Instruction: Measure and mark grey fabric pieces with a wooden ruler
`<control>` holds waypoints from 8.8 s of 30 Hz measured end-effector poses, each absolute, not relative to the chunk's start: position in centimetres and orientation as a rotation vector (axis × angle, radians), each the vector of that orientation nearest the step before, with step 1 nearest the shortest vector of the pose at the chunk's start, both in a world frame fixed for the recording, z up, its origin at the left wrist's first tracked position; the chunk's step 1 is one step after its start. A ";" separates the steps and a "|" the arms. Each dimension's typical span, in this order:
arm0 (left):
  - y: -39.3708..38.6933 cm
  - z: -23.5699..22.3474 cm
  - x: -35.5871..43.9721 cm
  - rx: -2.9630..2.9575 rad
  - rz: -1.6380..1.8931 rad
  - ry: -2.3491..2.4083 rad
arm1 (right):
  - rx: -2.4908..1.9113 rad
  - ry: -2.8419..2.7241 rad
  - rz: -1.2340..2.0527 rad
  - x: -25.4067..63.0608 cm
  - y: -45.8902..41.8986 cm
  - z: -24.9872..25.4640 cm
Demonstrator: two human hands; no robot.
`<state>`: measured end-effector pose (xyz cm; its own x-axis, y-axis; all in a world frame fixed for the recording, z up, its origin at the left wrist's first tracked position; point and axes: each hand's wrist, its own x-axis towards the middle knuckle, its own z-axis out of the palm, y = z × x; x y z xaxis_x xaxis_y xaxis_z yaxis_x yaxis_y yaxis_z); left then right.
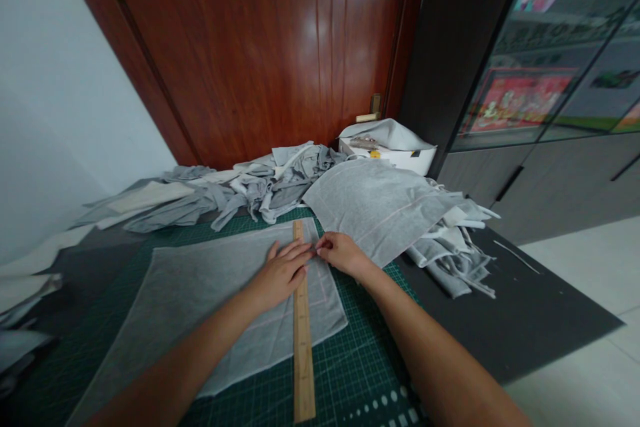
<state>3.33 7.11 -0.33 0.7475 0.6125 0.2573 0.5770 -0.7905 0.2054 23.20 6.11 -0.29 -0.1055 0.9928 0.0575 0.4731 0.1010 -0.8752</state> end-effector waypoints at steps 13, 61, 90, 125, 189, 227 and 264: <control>6.5 1.4 3.1 2.842 0.434 0.755 | -1.414 -1.615 0.993 23.4 6.4 -0.5; 6.8 1.4 3.1 2.842 0.345 0.759 | -1.495 -1.876 0.682 22.5 5.1 0.9; 6.8 0.8 2.9 2.800 0.466 0.702 | -1.469 -1.666 0.875 23.1 1.3 1.0; 7.5 0.1 3.2 2.868 0.430 0.742 | -1.468 -1.821 0.602 22.0 1.9 0.3; 7.5 0.0 3.1 2.930 0.435 0.597 | -1.468 -1.866 0.653 22.2 0.7 1.0; 7.6 -0.4 3.0 2.959 0.457 0.478 | -1.438 -1.845 0.728 22.7 0.3 1.2; 7.6 -0.2 2.9 2.947 0.454 0.480 | -1.500 -1.935 0.929 23.5 -0.4 2.6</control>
<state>2.89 7.61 -0.21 0.9046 0.3273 0.2730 0.2909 -0.9423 0.1658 23.48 -0.40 2.62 -0.2536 0.9672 -0.0099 0.6128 0.1528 -0.7754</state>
